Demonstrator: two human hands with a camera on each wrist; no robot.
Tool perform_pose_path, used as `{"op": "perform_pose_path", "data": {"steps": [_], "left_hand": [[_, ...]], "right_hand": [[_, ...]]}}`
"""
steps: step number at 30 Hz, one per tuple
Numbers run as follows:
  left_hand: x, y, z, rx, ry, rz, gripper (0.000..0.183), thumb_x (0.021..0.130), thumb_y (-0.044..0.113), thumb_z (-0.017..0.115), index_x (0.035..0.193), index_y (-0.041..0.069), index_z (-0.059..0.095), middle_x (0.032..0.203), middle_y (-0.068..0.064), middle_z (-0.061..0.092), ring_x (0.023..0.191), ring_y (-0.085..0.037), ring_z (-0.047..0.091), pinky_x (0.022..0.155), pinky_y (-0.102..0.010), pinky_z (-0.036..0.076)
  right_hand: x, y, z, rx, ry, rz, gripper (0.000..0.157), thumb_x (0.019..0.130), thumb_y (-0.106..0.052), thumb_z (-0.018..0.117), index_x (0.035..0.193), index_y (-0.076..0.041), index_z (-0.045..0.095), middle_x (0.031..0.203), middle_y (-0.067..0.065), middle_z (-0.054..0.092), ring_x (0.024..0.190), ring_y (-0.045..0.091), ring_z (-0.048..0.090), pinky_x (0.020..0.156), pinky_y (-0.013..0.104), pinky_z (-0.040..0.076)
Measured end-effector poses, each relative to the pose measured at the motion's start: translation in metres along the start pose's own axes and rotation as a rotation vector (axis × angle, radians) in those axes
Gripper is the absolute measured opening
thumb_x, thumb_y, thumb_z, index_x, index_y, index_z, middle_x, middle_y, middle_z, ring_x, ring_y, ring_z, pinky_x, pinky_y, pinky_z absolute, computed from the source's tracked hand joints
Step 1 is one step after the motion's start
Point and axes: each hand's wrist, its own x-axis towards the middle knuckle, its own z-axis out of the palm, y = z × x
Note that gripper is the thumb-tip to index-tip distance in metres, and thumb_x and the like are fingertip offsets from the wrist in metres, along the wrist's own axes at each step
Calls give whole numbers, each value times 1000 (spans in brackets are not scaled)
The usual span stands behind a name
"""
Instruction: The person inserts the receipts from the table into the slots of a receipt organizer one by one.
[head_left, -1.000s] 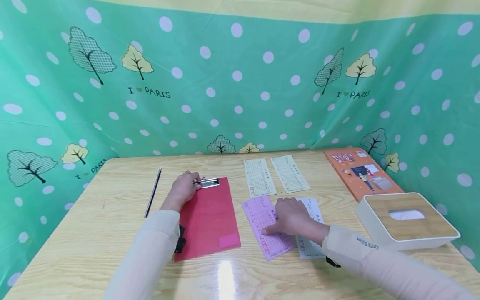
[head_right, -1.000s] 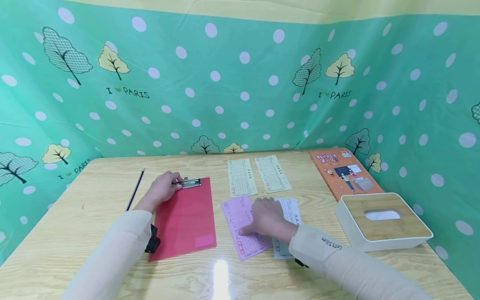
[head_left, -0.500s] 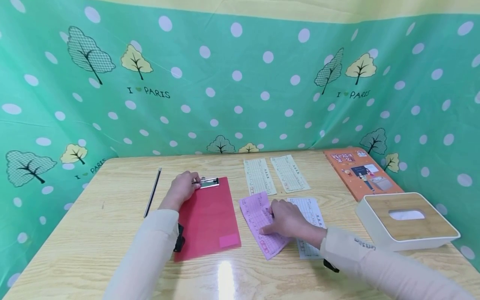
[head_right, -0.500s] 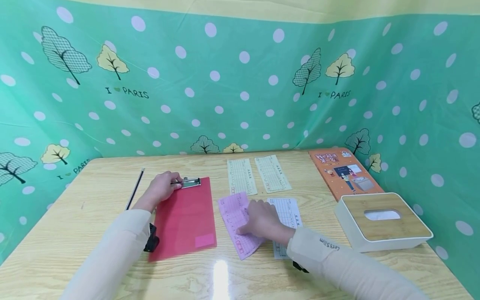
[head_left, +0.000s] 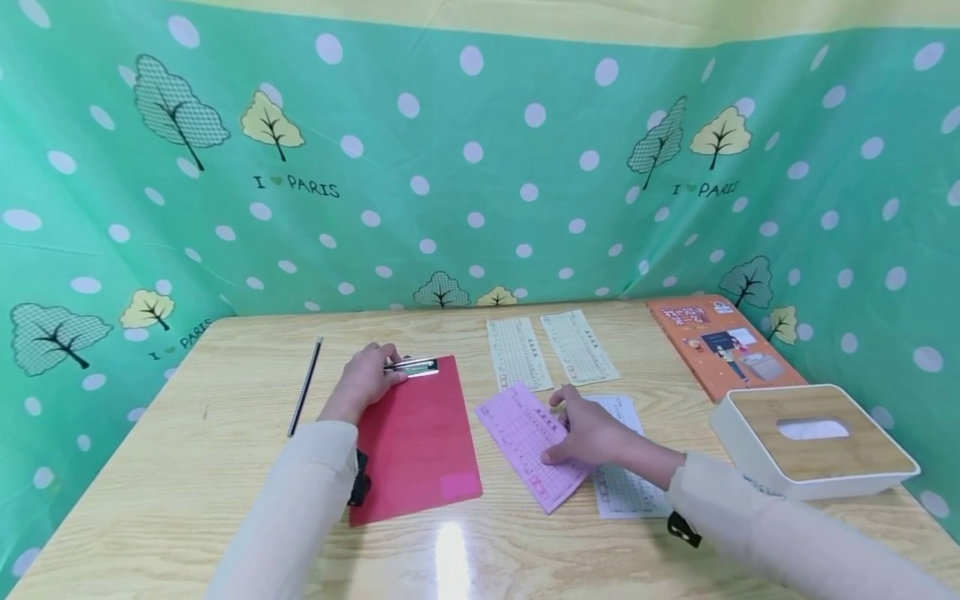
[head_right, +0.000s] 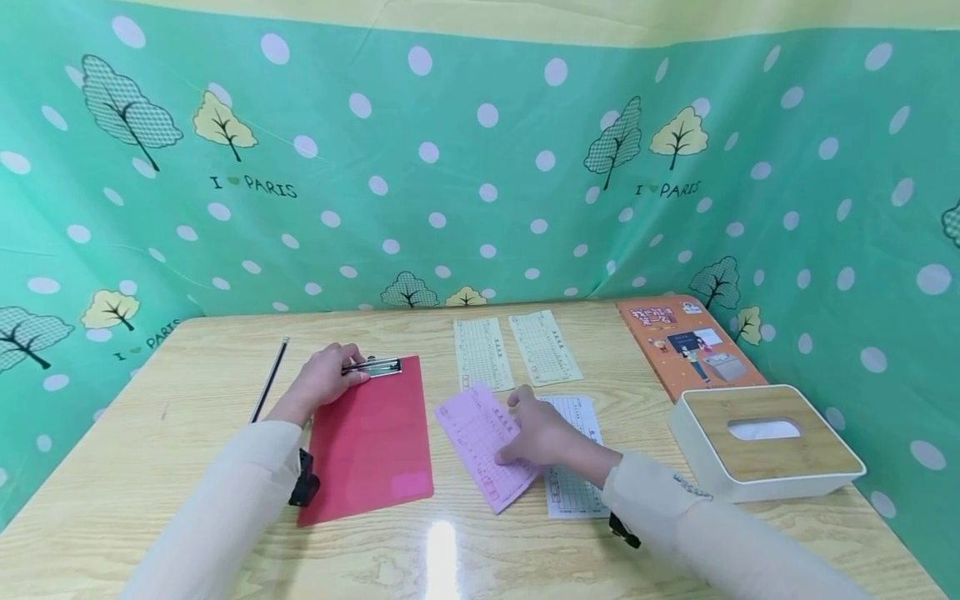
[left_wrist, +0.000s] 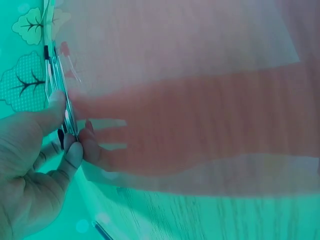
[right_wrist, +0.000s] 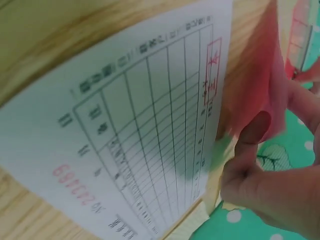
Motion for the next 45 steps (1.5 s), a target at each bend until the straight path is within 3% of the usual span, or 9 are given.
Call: {"op": "perform_pose_path", "data": {"steps": [6,10,13,18,23,30,38,45], "left_hand": [[1,2,4,-18,18,-15,26,93,23,77,100,2,62,97,-18,56,83,-33,54,81,-49,47],[0,3,5,-6,36,-16,27,92,24,77,99,3,62,93,-15,54,80,-32,53,78,-47,47],[0,4,5,-1,49,-9,26,91,23,78,97,3,62,90,-14,53,78,-31,52,76,-46,47],[1,4,5,6,62,10,22,92,21,77,92,5,62,87,-13,53,75,-31,52,73,-45,48],[2,3,7,21,79,34,22,92,21,76,86,6,61,83,-11,52,73,-29,52,71,-44,47],[2,4,7,38,83,43,23,93,21,75,83,7,59,79,-10,51,72,-28,50,69,-41,45],[1,7,6,26,74,33,21,94,19,74,85,6,61,79,-11,51,72,-27,51,68,-39,45],[2,7,8,40,81,36,23,94,21,74,84,5,61,79,-11,52,71,-27,52,67,-40,47]], "right_hand": [[-2,7,-6,59,33,-37,52,79,3,83,124,0,57,97,5,62,84,18,58,75,34,50],[-4,10,-8,37,31,-82,22,83,-2,80,103,-5,69,86,1,64,77,16,59,70,31,50],[-5,11,-11,36,17,-108,13,87,-7,78,99,-7,73,81,-1,66,73,14,61,67,30,50],[-5,13,-16,50,8,-108,26,90,-17,78,112,-5,72,80,0,67,71,13,62,63,28,48],[-4,18,-20,86,-44,-104,34,85,-17,83,113,-2,71,77,1,61,70,14,53,61,25,40],[-4,21,-28,119,-124,-155,28,88,-8,77,114,1,72,89,1,70,80,15,62,73,32,50],[-2,12,-43,32,15,-225,14,94,-15,74,103,-5,77,81,-2,69,71,14,56,58,22,38],[8,-5,-51,29,66,-323,12,93,-18,76,98,-7,78,83,-2,72,69,14,55,58,22,39]]}}
